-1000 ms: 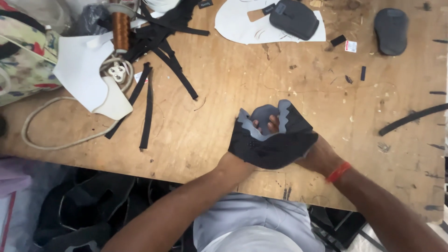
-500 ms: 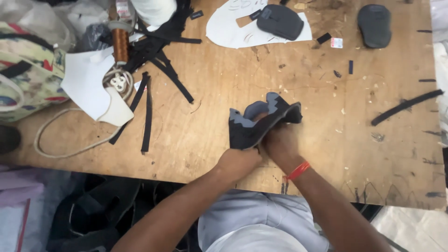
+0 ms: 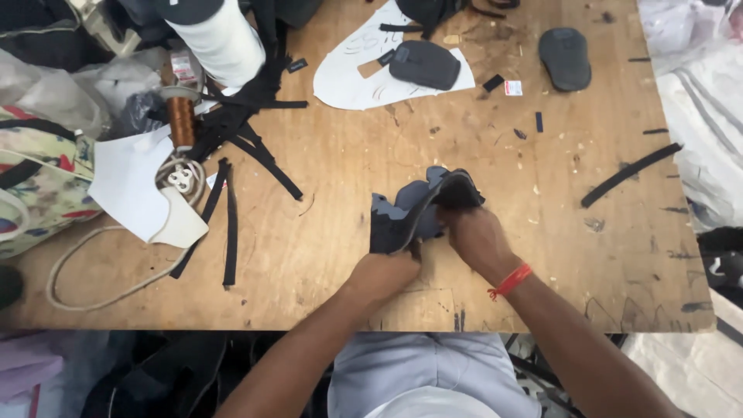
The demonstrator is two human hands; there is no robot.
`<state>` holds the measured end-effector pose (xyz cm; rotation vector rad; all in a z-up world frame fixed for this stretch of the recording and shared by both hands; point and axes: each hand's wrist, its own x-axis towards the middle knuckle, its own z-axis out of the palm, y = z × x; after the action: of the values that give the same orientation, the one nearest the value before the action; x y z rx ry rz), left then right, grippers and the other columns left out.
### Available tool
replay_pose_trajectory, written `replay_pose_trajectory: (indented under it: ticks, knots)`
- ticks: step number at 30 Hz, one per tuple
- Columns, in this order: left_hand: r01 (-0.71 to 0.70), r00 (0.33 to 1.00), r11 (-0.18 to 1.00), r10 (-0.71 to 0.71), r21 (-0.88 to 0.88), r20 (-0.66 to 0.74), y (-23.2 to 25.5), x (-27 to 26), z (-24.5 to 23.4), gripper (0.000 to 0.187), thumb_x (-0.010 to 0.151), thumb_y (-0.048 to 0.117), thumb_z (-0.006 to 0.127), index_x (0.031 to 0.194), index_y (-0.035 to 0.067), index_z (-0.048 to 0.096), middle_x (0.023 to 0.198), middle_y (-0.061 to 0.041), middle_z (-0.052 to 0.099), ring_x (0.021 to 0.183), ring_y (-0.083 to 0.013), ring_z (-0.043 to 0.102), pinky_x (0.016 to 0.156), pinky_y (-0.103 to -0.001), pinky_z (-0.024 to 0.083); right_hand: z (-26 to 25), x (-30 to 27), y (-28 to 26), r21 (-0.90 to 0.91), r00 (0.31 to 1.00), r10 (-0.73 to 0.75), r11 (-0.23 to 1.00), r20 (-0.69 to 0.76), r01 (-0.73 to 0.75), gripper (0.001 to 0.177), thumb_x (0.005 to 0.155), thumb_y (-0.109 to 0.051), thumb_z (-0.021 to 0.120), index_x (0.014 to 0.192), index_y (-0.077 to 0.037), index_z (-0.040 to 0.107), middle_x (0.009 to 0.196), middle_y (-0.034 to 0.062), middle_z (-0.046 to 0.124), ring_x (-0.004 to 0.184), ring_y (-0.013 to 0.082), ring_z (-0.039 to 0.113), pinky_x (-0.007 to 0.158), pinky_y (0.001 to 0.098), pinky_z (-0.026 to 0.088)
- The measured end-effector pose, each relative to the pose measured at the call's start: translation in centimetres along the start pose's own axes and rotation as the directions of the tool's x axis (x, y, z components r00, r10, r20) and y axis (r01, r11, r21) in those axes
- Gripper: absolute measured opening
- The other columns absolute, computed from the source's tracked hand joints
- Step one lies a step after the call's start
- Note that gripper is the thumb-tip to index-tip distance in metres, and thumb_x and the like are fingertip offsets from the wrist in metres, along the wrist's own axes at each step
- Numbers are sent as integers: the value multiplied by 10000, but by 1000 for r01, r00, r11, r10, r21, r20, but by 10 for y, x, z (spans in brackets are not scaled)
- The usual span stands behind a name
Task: The person works at a wooden workbench assembling shoe uppers, pressing and folding the black fabric upper over a sole and shaping it with both hands. They pick up additional shoe components from the bench, fit them together, and press the seams by hand.
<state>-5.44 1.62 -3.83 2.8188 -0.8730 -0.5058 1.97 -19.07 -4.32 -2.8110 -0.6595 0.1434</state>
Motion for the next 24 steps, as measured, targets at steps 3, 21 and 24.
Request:
replay_pose_trajectory:
  ticks: [3, 21, 24]
  knots:
    - [29, 980, 999, -32, -20, -195, 5, 5, 8, 280, 1020, 116, 534, 1224, -21, 668, 889, -194, 729, 699, -365, 735, 527, -481, 585, -9, 2, -27, 371, 999, 35, 928, 19, -39, 339, 918, -153, 594, 1229, -163, 730, 1126, 114, 759, 1038, 279, 719, 899, 411, 568]
    - [174, 894, 929, -288, -326, -343, -104, 12, 24, 277, 822, 57, 572, 1044, -22, 717, 1022, -268, 723, 956, -407, 707, 843, -495, 555, 5, 26, -85, 305, 972, -162, 930, -167, 207, 536, 791, -127, 642, 1317, -22, 640, 1052, 260, 702, 914, 460, 663, 800, 540, 533]
    - [202, 872, 885, -357, -419, -334, -88, 6, 5, 305, 783, 63, 601, 1054, -33, 703, 1009, -272, 719, 956, -426, 689, 832, -502, 542, 3, 32, -83, 374, 980, -131, 910, -151, 179, 391, 858, -123, 613, 1233, -86, 716, 1005, 230, 726, 921, 436, 686, 802, 515, 550]
